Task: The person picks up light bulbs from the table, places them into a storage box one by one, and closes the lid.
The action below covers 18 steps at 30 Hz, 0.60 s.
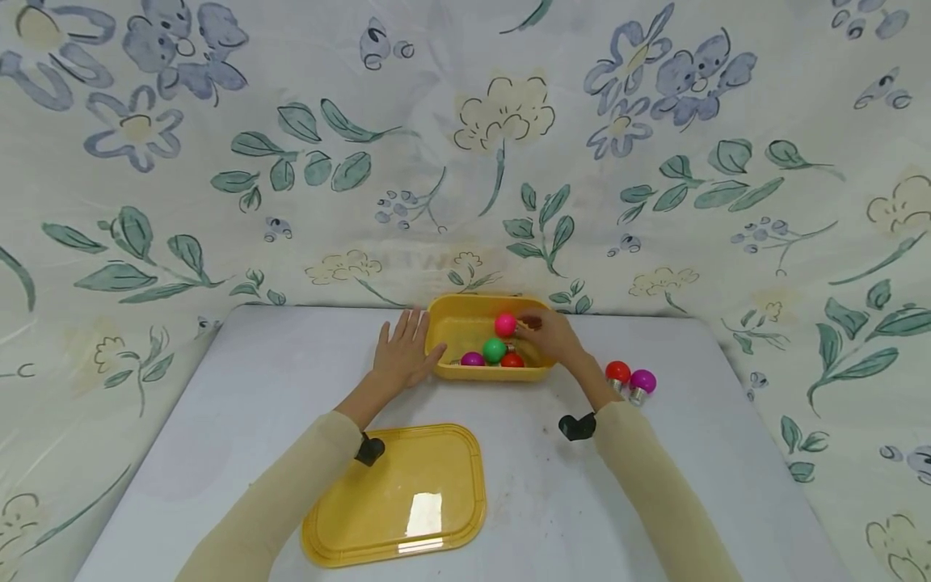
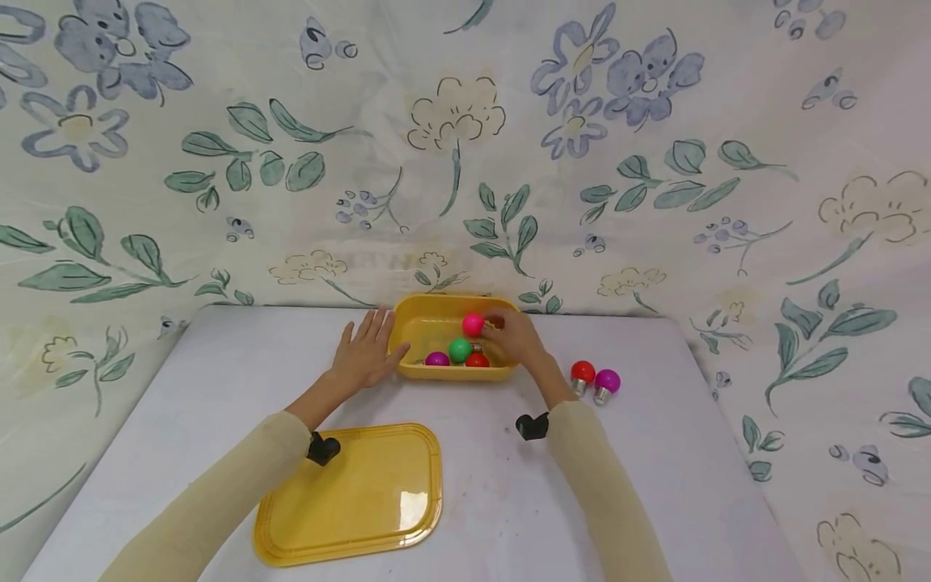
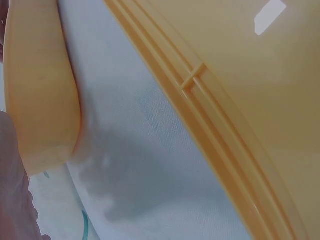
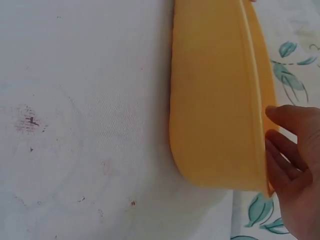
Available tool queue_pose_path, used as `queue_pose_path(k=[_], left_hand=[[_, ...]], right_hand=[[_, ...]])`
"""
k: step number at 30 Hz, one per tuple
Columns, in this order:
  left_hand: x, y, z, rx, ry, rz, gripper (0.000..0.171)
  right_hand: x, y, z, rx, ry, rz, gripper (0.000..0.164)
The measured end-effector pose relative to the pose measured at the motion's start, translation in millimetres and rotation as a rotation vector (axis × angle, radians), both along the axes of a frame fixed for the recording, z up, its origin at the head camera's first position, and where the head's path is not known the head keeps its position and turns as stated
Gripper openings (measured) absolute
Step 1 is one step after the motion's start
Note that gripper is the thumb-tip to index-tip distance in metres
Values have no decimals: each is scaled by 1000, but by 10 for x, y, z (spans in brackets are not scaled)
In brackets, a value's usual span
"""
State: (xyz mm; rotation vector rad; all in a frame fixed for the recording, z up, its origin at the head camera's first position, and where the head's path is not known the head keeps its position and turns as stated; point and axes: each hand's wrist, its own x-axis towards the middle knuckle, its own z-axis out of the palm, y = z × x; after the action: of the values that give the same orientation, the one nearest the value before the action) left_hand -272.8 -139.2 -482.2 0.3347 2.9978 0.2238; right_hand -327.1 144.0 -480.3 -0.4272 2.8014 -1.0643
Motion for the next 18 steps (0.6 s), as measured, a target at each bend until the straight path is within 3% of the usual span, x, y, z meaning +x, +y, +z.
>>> queue_pose_path(k=[8,18], left_hand=[[-16,-2,-30,13,6,3,76],[-14,-9,-24,23,6,-2,76]], right_hand=[[108,166,27,-171,49,24,28],[337,401,151,-300,46,-7,32]])
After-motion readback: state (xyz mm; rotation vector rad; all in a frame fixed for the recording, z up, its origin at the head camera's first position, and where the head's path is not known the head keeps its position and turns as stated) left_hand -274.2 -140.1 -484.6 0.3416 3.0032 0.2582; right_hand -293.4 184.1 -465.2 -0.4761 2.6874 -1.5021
